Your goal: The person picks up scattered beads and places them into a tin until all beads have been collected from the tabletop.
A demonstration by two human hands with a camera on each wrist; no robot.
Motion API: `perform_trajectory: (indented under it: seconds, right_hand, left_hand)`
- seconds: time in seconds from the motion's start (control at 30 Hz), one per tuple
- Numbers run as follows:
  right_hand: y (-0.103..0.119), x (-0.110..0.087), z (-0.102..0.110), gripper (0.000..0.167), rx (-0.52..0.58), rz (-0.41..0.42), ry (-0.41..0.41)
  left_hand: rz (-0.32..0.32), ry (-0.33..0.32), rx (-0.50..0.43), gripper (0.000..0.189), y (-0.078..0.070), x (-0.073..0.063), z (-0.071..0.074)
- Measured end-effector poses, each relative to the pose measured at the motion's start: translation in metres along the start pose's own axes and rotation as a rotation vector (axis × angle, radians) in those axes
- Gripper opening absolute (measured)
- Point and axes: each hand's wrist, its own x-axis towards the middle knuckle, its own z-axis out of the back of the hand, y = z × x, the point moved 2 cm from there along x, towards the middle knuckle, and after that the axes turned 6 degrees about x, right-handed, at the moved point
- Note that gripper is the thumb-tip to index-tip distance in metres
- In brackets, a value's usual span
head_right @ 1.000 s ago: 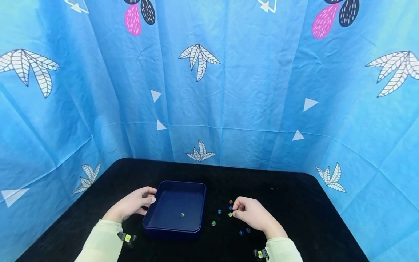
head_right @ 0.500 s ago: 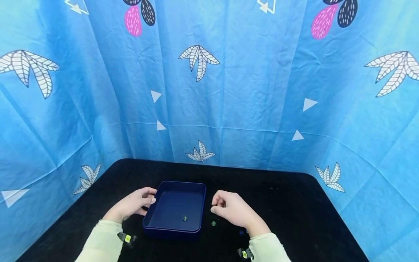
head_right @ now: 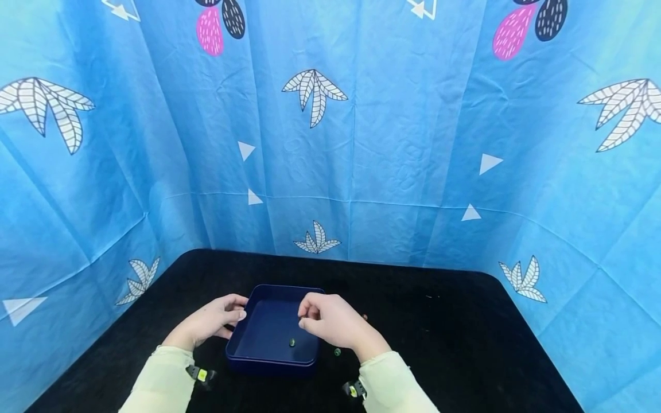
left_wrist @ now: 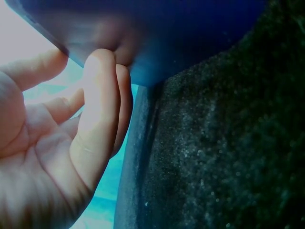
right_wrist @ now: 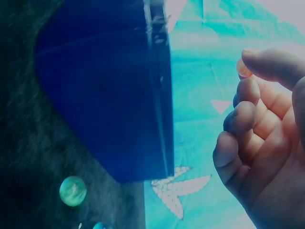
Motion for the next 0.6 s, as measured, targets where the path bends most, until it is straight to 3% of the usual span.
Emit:
perform_trajectory:
  seconds: [0.3,0.6]
  right_hand:
    - [0.013,0.016,-0.005,0.012,-0.013,-0.007,0.020]
    - [0.005,0.016,-0.002,0.013,-0.018,-0.036,-0.012]
  left_hand:
    - [-0.001,-0.006,-0.005,0.044,0.001,-0.001,0.000]
    - [0.014,-0.008,0.011,0.047,0.000,-0.001,0.001]
